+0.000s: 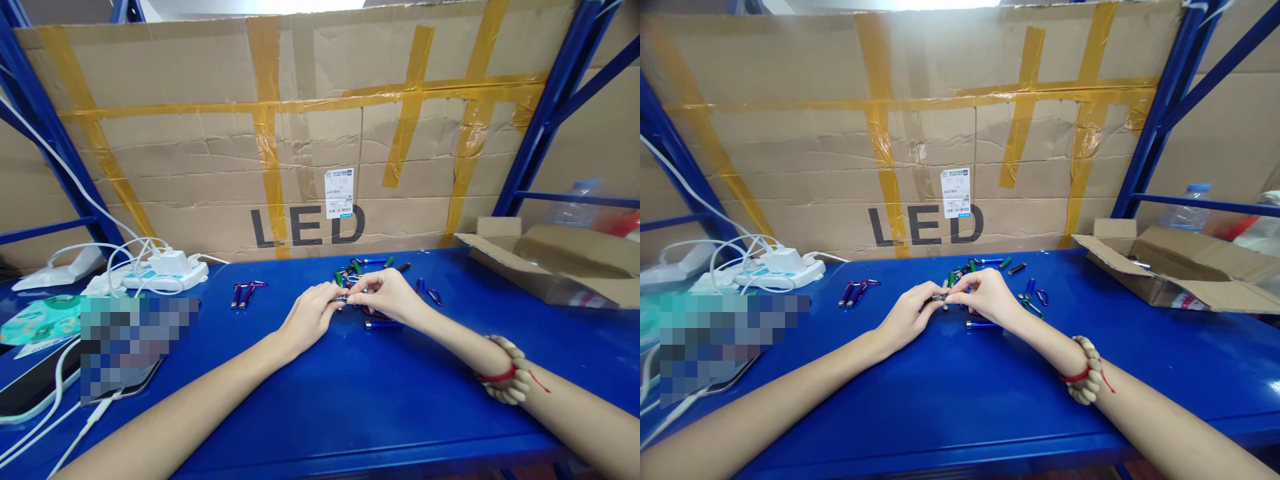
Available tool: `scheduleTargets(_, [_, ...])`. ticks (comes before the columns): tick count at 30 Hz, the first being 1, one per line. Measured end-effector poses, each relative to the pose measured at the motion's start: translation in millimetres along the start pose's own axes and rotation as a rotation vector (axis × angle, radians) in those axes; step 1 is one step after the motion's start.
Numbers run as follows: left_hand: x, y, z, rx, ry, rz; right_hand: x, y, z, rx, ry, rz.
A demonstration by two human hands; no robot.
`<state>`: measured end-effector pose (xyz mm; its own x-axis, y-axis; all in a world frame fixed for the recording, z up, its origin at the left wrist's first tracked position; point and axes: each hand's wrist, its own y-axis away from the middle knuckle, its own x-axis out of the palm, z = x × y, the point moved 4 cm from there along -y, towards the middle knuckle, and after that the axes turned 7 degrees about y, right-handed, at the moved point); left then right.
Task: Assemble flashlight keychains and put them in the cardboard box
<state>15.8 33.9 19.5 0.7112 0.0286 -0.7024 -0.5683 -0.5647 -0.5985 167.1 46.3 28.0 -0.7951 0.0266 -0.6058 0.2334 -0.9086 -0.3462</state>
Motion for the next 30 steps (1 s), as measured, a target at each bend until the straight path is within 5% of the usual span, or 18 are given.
scheduleTargets(13, [0.8,8.2,-7.3,0.219,-0.140,-0.061,-1.0,2.2,14.8,0.044,-0.120,0.060])
scheduleTargets(30, [-1.2,5.7,-9.1,0.168,-0.073,-0.049,-0.1,8.6,22.3,0.087,-0.149,0.126])
